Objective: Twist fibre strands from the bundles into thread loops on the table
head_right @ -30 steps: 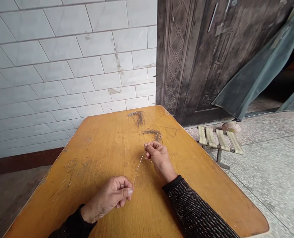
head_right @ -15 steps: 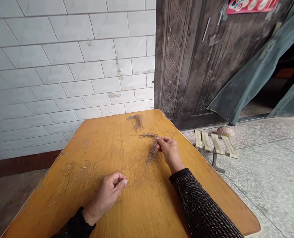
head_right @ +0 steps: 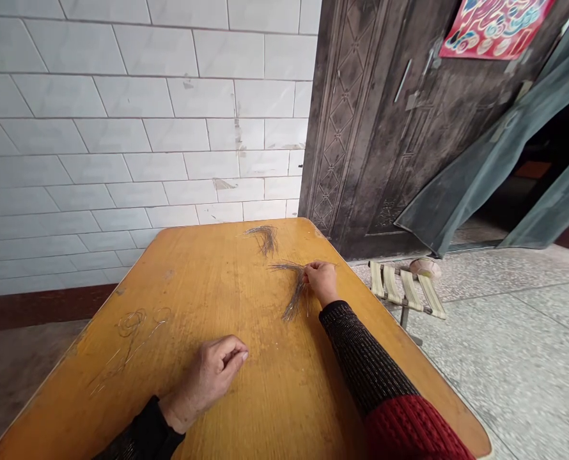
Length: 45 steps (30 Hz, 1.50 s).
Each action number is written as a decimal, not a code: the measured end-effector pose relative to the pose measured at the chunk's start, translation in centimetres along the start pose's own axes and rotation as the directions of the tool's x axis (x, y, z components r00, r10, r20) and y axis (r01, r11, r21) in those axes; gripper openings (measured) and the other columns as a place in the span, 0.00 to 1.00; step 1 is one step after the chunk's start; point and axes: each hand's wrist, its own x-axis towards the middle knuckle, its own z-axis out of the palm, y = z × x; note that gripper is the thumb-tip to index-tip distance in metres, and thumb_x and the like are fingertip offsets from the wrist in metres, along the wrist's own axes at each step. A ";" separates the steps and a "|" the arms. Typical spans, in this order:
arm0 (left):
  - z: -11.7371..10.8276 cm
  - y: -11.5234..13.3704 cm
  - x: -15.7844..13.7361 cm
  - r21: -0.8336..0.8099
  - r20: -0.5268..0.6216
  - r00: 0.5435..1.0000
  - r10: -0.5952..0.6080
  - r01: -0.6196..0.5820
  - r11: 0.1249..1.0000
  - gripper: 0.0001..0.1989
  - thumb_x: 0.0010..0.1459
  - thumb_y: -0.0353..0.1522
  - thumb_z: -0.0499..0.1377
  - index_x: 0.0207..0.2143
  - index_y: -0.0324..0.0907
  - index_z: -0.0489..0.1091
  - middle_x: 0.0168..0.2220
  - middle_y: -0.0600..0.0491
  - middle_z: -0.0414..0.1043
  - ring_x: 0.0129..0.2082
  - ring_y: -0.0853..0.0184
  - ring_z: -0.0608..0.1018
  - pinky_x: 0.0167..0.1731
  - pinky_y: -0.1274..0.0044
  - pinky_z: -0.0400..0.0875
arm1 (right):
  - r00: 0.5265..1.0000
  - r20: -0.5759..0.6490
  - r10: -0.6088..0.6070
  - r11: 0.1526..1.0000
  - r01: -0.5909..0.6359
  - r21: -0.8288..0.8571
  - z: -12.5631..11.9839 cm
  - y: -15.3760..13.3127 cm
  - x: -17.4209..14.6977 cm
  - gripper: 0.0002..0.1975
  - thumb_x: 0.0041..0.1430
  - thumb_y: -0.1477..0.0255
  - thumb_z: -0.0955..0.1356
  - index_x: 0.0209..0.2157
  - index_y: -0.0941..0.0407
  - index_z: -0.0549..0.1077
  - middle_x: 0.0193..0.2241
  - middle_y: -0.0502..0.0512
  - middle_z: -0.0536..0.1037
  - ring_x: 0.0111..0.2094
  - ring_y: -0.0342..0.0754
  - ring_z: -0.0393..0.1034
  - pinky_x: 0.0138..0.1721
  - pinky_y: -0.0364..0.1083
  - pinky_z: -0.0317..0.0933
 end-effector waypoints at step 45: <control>-3.3 -0.9 0.4 0.296 -0.062 0.997 -0.052 0.068 0.953 0.08 0.56 0.29 0.49 0.31 0.40 0.68 0.30 0.50 0.72 0.30 0.68 0.72 0.30 0.79 0.62 | 0.896 0.287 -0.339 0.890 0.404 -0.212 1.1 -3.7 -10.3 0.14 0.50 0.65 0.61 0.30 0.57 0.74 0.15 0.52 0.72 0.18 0.46 0.66 0.21 0.43 0.56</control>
